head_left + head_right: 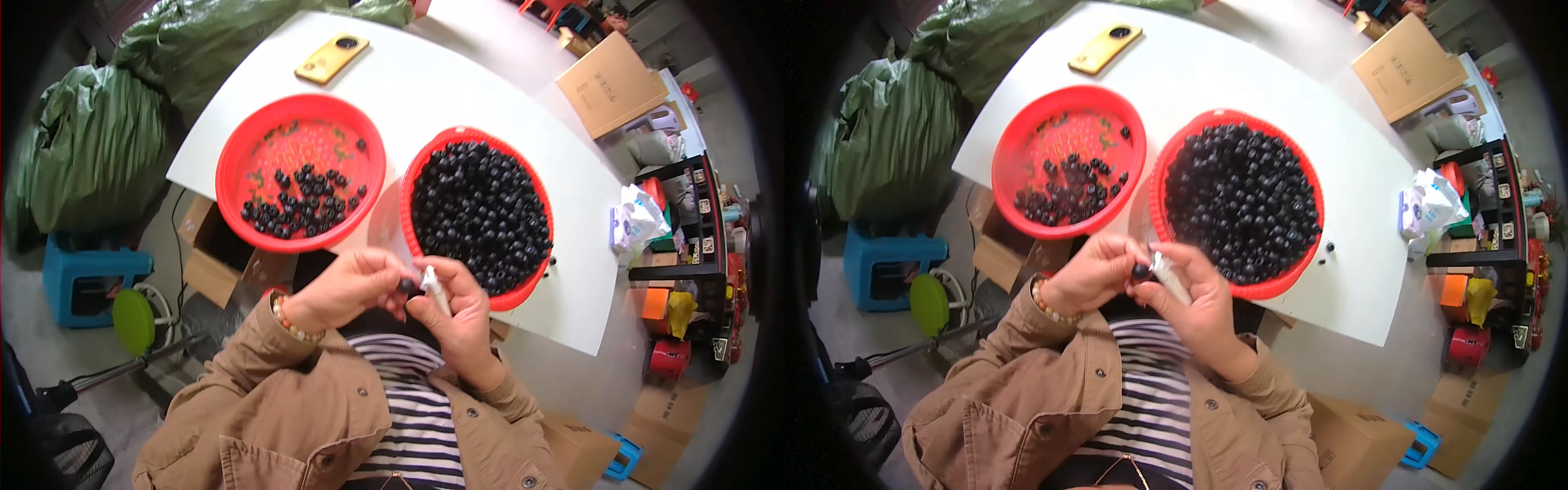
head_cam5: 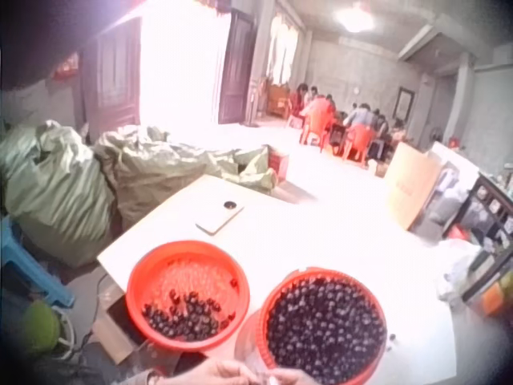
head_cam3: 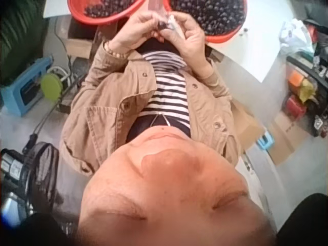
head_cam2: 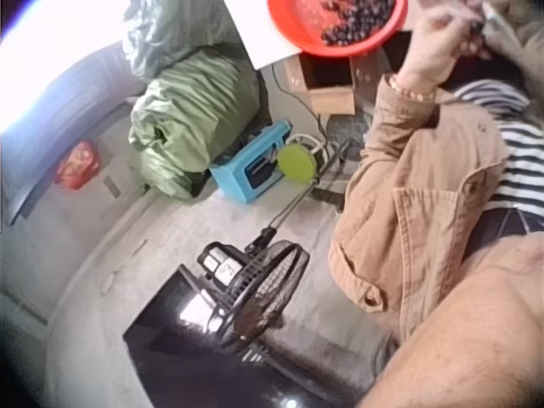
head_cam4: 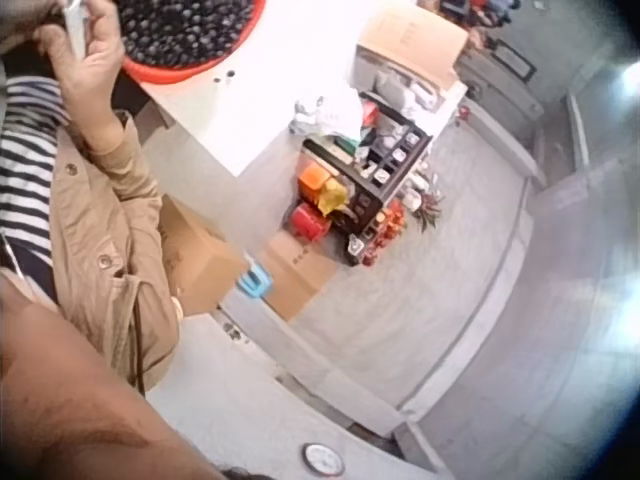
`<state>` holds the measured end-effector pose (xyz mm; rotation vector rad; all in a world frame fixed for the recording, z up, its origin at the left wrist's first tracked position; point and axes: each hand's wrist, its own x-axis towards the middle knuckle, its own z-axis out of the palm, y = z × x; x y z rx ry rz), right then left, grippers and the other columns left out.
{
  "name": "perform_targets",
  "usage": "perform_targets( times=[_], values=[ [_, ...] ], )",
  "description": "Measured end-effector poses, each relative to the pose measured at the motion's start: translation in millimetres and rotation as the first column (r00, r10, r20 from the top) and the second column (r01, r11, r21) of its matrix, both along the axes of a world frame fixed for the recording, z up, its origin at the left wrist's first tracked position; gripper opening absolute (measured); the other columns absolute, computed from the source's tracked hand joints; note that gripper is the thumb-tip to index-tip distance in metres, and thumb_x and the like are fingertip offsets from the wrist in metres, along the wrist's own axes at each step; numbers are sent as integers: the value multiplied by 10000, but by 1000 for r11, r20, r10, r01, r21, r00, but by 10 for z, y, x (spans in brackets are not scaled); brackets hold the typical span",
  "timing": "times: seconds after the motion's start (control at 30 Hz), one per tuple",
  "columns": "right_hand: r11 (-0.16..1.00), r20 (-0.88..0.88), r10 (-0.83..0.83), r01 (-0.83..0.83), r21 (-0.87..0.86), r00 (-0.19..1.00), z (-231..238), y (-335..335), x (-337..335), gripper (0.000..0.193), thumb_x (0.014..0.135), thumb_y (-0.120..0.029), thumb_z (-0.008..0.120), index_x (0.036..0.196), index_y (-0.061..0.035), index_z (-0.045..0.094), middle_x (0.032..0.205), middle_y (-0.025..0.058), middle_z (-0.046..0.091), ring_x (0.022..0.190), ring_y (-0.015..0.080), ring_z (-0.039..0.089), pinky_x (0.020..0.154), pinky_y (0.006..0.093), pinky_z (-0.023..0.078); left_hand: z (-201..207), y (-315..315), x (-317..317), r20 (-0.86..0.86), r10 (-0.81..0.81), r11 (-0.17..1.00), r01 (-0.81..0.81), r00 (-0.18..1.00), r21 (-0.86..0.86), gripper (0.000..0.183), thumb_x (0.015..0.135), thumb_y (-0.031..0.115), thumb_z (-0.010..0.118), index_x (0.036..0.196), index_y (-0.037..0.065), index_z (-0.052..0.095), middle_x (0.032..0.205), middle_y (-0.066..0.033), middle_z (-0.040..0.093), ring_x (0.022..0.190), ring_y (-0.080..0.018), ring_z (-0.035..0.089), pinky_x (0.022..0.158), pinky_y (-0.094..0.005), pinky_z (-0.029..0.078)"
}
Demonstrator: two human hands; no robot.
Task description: Sorting and cleaning berries by removing stems and placing them into a separate bowl.
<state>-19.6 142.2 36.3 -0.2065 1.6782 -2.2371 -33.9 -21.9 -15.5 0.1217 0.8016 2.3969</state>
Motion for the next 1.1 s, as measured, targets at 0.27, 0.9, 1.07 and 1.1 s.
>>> perform_targets(
  times=[0.27, 0.9, 1.07, 1.1],
  values=[
    [1000, -30, 24, -24, -7, 999, -16, -2, -2, 77, 859, -29, 536, 923, 10, 518, 796, 68, 585, 717, 99, 563, 635, 218, 467, -52, 63, 31, 60, -70, 994, 65, 996, 91, 163, 871, 185, 534, 918, 29, 530, 796, -52, 575, 674, -129, 581, 653, -281, 510],
    [1000, 45, -20, 20, -17, 999, 58, 62, 70, 110, 894, -109, 507, 872, -1, 504, 754, 55, 568, 679, 96, 564, 614, 209, 475, 11, 68, 74, -20, -70, 997, 70, 997, 17, 102, 872, 114, 536, 903, 17, 533, 811, -66, 595, 735, -123, 598, 681, -279, 535],
    [996, 45, -76, 74, 55, 996, -63, 54, 60, 117, 902, -145, 502, 939, -36, 520, 718, -26, 496, 626, 31, 460, 542, 161, 363, 83, 44, 39, -20, -21, 998, 19, 1000, -63, 158, 880, 166, 526, 900, 10, 518, 750, -77, 589, 655, -156, 610, 611, -254, 514],
    [992, 56, -96, 91, 88, 994, -105, 54, 74, 120, 903, -151, 503, 956, -45, 524, 714, -43, 478, 615, 19, 432, 529, 153, 333, 108, 21, 19, -72, 37, 987, -48, 997, -153, 139, 875, 149, 533, 878, 10, 529, 730, -68, 587, 643, -149, 605, 588, -239, 501]
  ],
)
